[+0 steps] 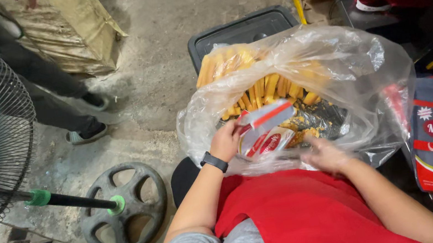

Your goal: The person packs fried banana chips into plastic bags by hand while wearing gloves, sealing the bags as they go.

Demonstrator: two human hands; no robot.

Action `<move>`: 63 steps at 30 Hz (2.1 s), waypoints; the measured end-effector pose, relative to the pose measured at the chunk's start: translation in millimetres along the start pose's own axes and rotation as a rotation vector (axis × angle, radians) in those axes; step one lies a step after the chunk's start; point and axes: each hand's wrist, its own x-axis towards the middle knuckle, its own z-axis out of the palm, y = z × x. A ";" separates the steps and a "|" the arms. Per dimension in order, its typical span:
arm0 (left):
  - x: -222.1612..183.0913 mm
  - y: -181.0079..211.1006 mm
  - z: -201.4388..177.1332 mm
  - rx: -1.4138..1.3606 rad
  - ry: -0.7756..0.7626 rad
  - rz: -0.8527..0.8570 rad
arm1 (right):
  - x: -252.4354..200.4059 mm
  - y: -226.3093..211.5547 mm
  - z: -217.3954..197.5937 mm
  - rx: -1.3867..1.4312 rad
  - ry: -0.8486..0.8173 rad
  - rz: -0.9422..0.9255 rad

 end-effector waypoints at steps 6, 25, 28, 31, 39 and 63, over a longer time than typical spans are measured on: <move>14.2 85.8 -18.4 -0.357 -0.164 0.103 | 14.0 -15.9 -44.2 0.566 0.311 -0.572; 14.2 133.7 -72.2 -0.277 -0.508 0.161 | -100.0 -112.3 -103.3 -0.158 0.194 -0.449; 12.7 133.2 -69.9 -0.346 -0.455 -0.005 | -119.1 -139.7 -104.5 -0.307 0.757 -0.551; 15.5 129.1 -59.0 -0.462 -0.333 -0.163 | -135.7 -148.5 -87.5 -0.335 0.920 -0.291; -13.9 144.8 0.0 -0.678 -0.530 -0.360 | -81.1 -118.5 -15.1 0.604 0.110 -0.298; -12.4 176.4 -33.7 -0.236 -0.310 0.304 | -83.7 -122.9 -28.9 -0.330 0.324 -0.351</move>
